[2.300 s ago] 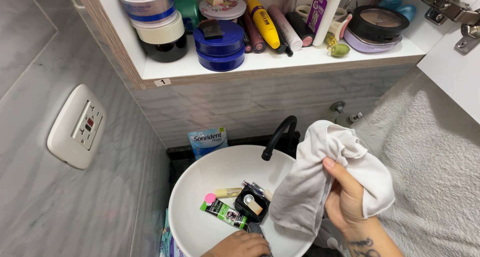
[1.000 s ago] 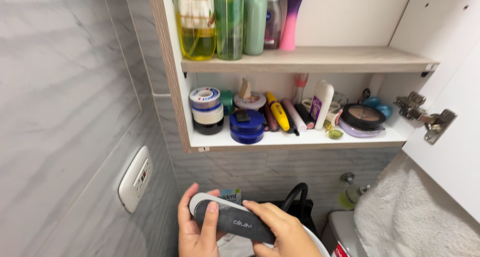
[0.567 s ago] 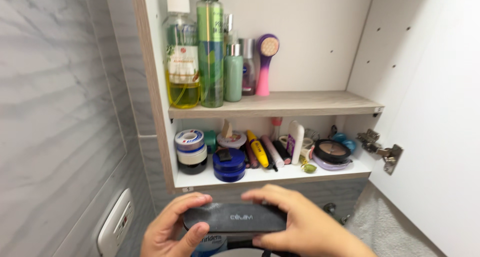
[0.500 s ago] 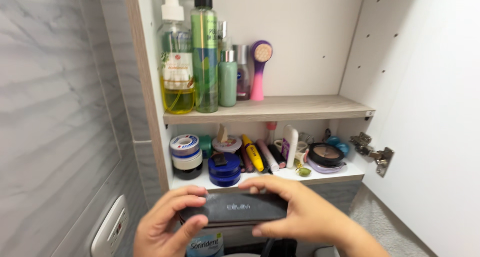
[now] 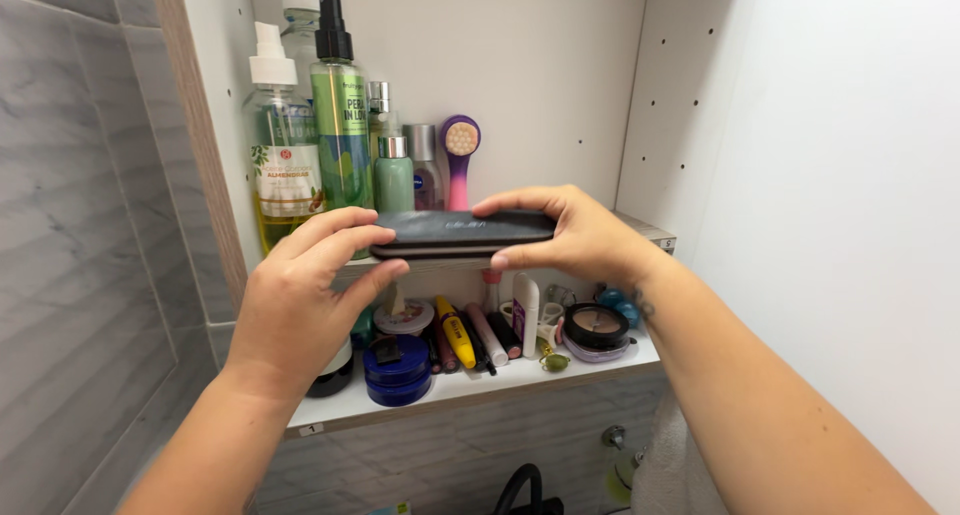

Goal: The person wipes various toiletries and cosmetic items with a white cloth and places them on shelves inside a bathroom cabinet. Items handled include bottles, tubes, a facial brush, a small black case, and other containers.

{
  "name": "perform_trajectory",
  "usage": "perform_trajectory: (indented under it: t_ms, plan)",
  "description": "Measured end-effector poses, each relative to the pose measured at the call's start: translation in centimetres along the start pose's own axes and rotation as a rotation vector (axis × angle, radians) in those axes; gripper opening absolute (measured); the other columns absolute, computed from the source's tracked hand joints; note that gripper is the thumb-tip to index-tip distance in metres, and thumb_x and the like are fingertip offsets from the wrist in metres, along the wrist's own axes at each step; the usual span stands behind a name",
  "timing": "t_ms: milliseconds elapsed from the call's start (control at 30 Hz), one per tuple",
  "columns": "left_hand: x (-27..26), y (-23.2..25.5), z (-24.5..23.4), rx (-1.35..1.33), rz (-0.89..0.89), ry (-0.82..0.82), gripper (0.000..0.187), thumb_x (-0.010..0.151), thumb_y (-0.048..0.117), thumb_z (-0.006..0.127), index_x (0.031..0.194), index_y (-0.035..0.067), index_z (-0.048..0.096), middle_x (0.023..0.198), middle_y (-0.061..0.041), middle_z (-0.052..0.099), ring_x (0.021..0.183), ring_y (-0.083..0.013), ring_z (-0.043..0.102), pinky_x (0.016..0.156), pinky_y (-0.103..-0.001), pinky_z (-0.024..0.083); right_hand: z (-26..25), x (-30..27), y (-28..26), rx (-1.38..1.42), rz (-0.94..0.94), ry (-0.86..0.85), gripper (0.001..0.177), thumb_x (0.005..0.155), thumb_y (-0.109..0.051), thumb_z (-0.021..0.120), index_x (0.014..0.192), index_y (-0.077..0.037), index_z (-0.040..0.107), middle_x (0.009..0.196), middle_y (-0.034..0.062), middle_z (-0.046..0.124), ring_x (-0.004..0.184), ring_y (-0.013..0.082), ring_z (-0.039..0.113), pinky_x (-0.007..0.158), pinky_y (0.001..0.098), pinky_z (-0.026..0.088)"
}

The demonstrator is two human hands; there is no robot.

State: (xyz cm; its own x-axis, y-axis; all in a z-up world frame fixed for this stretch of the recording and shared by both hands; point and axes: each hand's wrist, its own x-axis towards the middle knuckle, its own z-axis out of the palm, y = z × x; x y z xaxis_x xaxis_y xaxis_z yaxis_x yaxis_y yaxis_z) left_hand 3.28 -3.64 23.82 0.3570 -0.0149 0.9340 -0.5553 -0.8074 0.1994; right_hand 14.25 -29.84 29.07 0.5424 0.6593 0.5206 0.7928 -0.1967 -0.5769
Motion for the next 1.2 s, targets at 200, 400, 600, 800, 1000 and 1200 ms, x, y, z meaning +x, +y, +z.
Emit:
perform_trajectory:
  t_ms: [200, 400, 600, 800, 1000, 1200]
  plan:
    - [0.7, -1.4, 2.6, 0.302, 0.329, 0.115, 0.016, 0.085, 0.023, 0.081, 0.098, 0.014, 0.077, 0.112, 0.003, 0.074, 0.104, -0.0226, 0.064, 0.091, -0.039, 0.047, -2.1, 1.5, 3.7, 0.052, 0.108, 0.054, 0.057, 0.075, -0.021, 0.086, 0.129, -0.012, 0.071, 0.119, 0.0034, 0.075, 0.110, 0.0146, 0.068, 0.100, 0.0306, 0.054]
    - [1.3, -2.1, 4.4, 0.406, 0.346, 0.148, 0.021, 0.084, 0.027, 0.080, 0.102, 0.015, 0.079, 0.113, 0.006, 0.074, 0.104, -0.0239, 0.058, 0.091, -0.040, 0.045, -2.7, 3.3, 6.9, -0.024, 0.104, -0.021, 0.060, 0.072, -0.021, 0.088, 0.129, -0.012, 0.071, 0.125, 0.0051, 0.074, 0.117, 0.0178, 0.067, 0.104, 0.0321, 0.051]
    - [2.1, -2.9, 5.6, 0.466, 0.364, 0.110, 0.025, 0.081, 0.028, 0.080, 0.102, 0.015, 0.080, 0.113, 0.006, 0.073, 0.103, -0.0250, 0.056, 0.090, -0.041, 0.044, -2.9, 4.4, 7.8, -0.051, 0.123, -0.028, 0.063, 0.070, -0.023, 0.090, 0.129, -0.012, 0.071, 0.125, 0.0061, 0.074, 0.118, 0.0198, 0.067, 0.106, 0.0327, 0.050]
    - [2.6, -3.3, 6.6, 0.484, 0.346, 0.086, 0.020, 0.079, 0.026, 0.080, 0.096, 0.016, 0.081, 0.109, 0.008, 0.073, 0.100, -0.0245, 0.056, 0.087, -0.041, 0.044, -3.4, 4.6, 8.1, -0.068, 0.185, -0.022, 0.064, 0.068, -0.023, 0.089, 0.129, -0.014, 0.072, 0.125, 0.0060, 0.075, 0.118, 0.0200, 0.068, 0.107, 0.0329, 0.050]
    - [3.3, -3.5, 7.4, 0.518, 0.365, 0.063, 0.020, 0.078, 0.025, 0.081, 0.096, 0.017, 0.082, 0.105, 0.009, 0.073, 0.100, -0.0244, 0.056, 0.086, -0.040, 0.043, -3.3, 5.4, 8.8, -0.014, 0.164, -0.078, 0.062, 0.070, -0.025, 0.089, 0.128, -0.012, 0.072, 0.124, 0.0080, 0.075, 0.119, 0.0207, 0.068, 0.108, 0.0342, 0.051]
    - [3.9, -3.9, 7.8, 0.562, 0.353, 0.033, 0.017, 0.075, 0.026, 0.082, 0.091, 0.018, 0.083, 0.102, 0.009, 0.072, 0.101, -0.0248, 0.055, 0.086, -0.042, 0.042, -3.5, 5.5, 8.9, -0.058, 0.245, -0.037, 0.063, 0.068, -0.024, 0.089, 0.128, -0.013, 0.073, 0.125, 0.0070, 0.075, 0.119, 0.0207, 0.068, 0.108, 0.0341, 0.050]
